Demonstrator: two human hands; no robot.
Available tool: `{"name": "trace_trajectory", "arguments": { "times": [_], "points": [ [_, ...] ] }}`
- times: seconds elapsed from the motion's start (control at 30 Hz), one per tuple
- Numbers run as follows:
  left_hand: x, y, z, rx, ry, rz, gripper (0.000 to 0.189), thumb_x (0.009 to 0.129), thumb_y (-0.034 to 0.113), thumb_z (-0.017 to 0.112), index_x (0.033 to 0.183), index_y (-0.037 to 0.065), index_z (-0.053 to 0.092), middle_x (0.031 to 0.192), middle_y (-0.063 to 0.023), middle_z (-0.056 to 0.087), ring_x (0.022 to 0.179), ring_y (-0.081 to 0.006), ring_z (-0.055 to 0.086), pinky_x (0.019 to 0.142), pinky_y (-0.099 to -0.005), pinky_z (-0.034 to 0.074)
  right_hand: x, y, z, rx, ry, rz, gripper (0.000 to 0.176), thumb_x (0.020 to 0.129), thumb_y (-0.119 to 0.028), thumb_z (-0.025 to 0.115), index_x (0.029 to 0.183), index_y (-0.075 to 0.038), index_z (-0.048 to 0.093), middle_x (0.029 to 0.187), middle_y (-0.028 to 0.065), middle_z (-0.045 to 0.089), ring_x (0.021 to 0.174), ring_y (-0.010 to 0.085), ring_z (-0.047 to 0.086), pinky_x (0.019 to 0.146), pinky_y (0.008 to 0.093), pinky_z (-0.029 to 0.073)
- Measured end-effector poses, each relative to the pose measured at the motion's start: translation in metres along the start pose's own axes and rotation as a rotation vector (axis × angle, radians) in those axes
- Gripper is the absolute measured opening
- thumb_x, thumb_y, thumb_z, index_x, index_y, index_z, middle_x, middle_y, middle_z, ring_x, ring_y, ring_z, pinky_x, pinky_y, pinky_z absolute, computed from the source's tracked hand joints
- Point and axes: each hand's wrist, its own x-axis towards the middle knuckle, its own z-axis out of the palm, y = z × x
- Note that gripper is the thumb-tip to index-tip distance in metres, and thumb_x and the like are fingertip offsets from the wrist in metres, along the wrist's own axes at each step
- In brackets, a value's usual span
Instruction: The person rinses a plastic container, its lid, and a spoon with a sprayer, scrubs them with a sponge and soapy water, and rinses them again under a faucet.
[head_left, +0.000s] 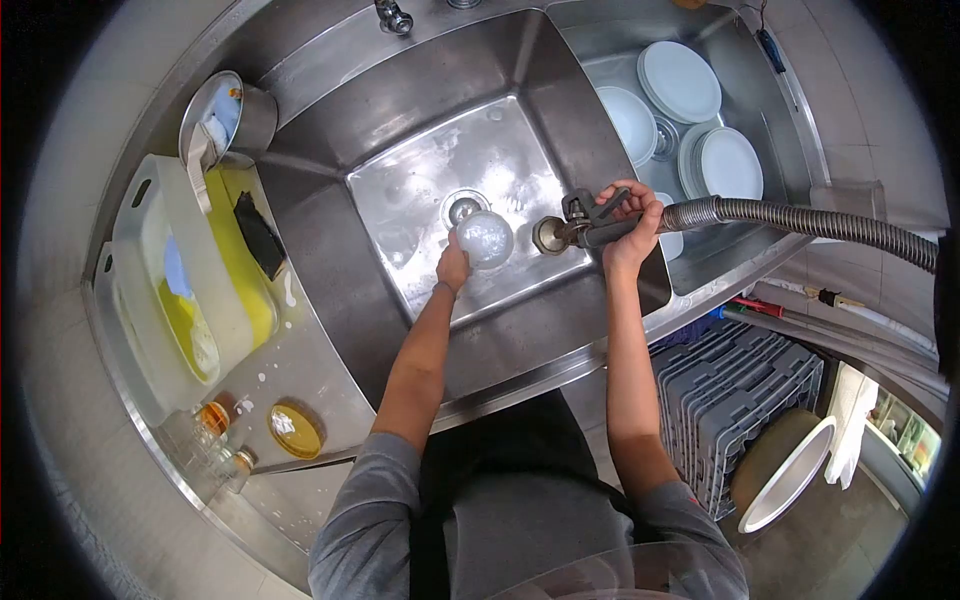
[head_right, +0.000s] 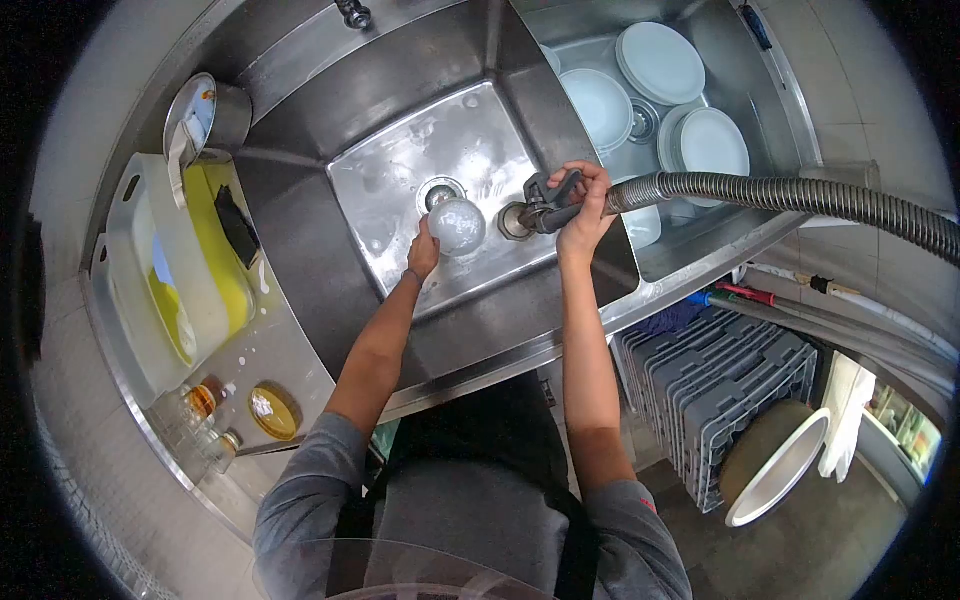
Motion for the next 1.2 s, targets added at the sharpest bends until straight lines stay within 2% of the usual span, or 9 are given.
{"name": "trace_trajectory", "arguments": {
  "times": [0.1, 0.23, 0.27, 0.4, 0.6, 0.7, 0.9, 1.1, 1.2],
  "points": [
    [0.005, 0.017, -0.023, 0.115, -0.026, -0.106, 0.047, 0.079, 0.016, 0.043, 0.123, 0.01, 0.029, 0.094, -0.0234, 0.058, 0.087, -0.0401, 0.056, 0.075, -0.0477, 0.044, 0.005, -0.003, -0.002, -0.061, -0.023, 0.015, 0.063, 0.083, -0.059, 0.036, 0.092, 0.002, 0.05, 0.076, 0.0105, 0.056, 0.071, 0.0175, 0.055, 0.07, 0.0275, 0.043],
    [0.026, 0.019, -0.054, 0.252, -0.054, -0.181, 0.035, 0.078, 0.018, 0.043, 0.112, 0.007, 0.046, 0.1, -0.0223, 0.058, 0.094, -0.0395, 0.055, 0.08, -0.0445, 0.044, 0.009, -0.007, -0.002, -0.031, -0.016, 0.016, 0.059, 0.084, -0.055, 0.037, 0.092, 0.002, 0.05, 0.077, 0.0108, 0.056, 0.071, 0.0174, 0.055, 0.069, 0.0275, 0.044],
    [0.032, 0.02, -0.058, 0.31, -0.051, -0.225, 0.031, 0.079, 0.017, 0.045, 0.107, 0.005, 0.053, 0.105, -0.0198, 0.057, 0.098, -0.0351, 0.056, 0.083, -0.041, 0.045, 0.01, -0.007, -0.002, -0.024, -0.012, 0.016, 0.058, 0.084, -0.054, 0.038, 0.092, 0.002, 0.05, 0.077, 0.0109, 0.056, 0.071, 0.0175, 0.055, 0.069, 0.0276, 0.044],
    [0.052, 0.024, -0.069, 0.627, -0.192, -0.232, 0.036, 0.078, 0.02, 0.049, 0.111, 0.007, 0.055, 0.116, -0.0131, 0.052, 0.106, -0.0304, 0.052, 0.083, -0.0392, 0.045, 0.011, -0.004, -0.005, -0.019, -0.007, 0.016, 0.054, 0.085, -0.05, 0.038, 0.092, 0.002, 0.05, 0.077, 0.0109, 0.055, 0.071, 0.0176, 0.054, 0.069, 0.0277, 0.044],
    [0.06, 0.037, -0.082, 0.909, -0.306, -0.22, 0.034, 0.078, 0.022, 0.049, 0.106, 0.007, 0.059, 0.114, -0.0123, 0.055, 0.104, -0.0281, 0.054, 0.081, -0.0407, 0.046, 0.007, 0.001, -0.005, 0.036, 0.005, -0.011, 0.044, 0.086, -0.041, 0.045, 0.09, 0.002, 0.051, 0.073, 0.008, 0.056, 0.066, 0.0135, 0.054, 0.062, 0.0227, 0.042],
    [0.069, 0.035, -0.08, 0.949, -0.4, -0.193, 0.035, 0.076, 0.026, 0.05, 0.105, 0.008, 0.06, 0.108, -0.008, 0.059, 0.093, -0.025, 0.059, 0.067, -0.0414, 0.05, 0.005, 0.002, -0.005, 0.032, 0.011, -0.006, 0.043, 0.085, -0.04, 0.046, 0.09, 0.002, 0.051, 0.074, 0.0087, 0.057, 0.066, 0.0137, 0.055, 0.063, 0.0231, 0.042],
    [0.063, 0.05, -0.084, 1.069, -0.426, -0.059, 0.029, 0.077, 0.024, 0.048, 0.098, 0.01, 0.063, 0.096, -0.0027, 0.063, 0.079, -0.0196, 0.063, 0.058, -0.037, 0.049, 0.006, 0.0, -0.004, 0.035, 0.008, -0.001, 0.044, 0.085, -0.041, 0.046, 0.09, 0.003, 0.051, 0.073, 0.0093, 0.057, 0.067, 0.0145, 0.055, 0.064, 0.0249, 0.044],
    [0.064, 0.085, -0.087, 1.215, -0.564, -0.136, 0.022, 0.079, 0.022, 0.048, 0.088, 0.011, 0.065, 0.086, -0.0008, 0.063, 0.068, -0.0171, 0.062, 0.057, -0.036, 0.048, 0.01, -0.004, -0.001, 0.033, 0.006, -0.007, 0.045, 0.085, -0.041, 0.045, 0.089, 0.003, 0.052, 0.072, 0.0094, 0.057, 0.065, 0.0148, 0.055, 0.063, 0.0247, 0.044],
    [0.064, 0.082, -0.083, 1.205, -0.487, -0.071, 0.019, 0.078, 0.02, 0.049, 0.082, 0.01, 0.065, 0.088, -0.0056, 0.064, 0.074, -0.0191, 0.063, 0.058, -0.0359, 0.048, 0.011, -0.002, -0.005, -0.055, -0.03, 0.006, 0.055, 0.085, -0.051, 0.038, 0.092, 0.003, 0.05, 0.075, 0.0103, 0.055, 0.069, 0.017, 0.055, 0.067, 0.0263, 0.044]
  ]
}}
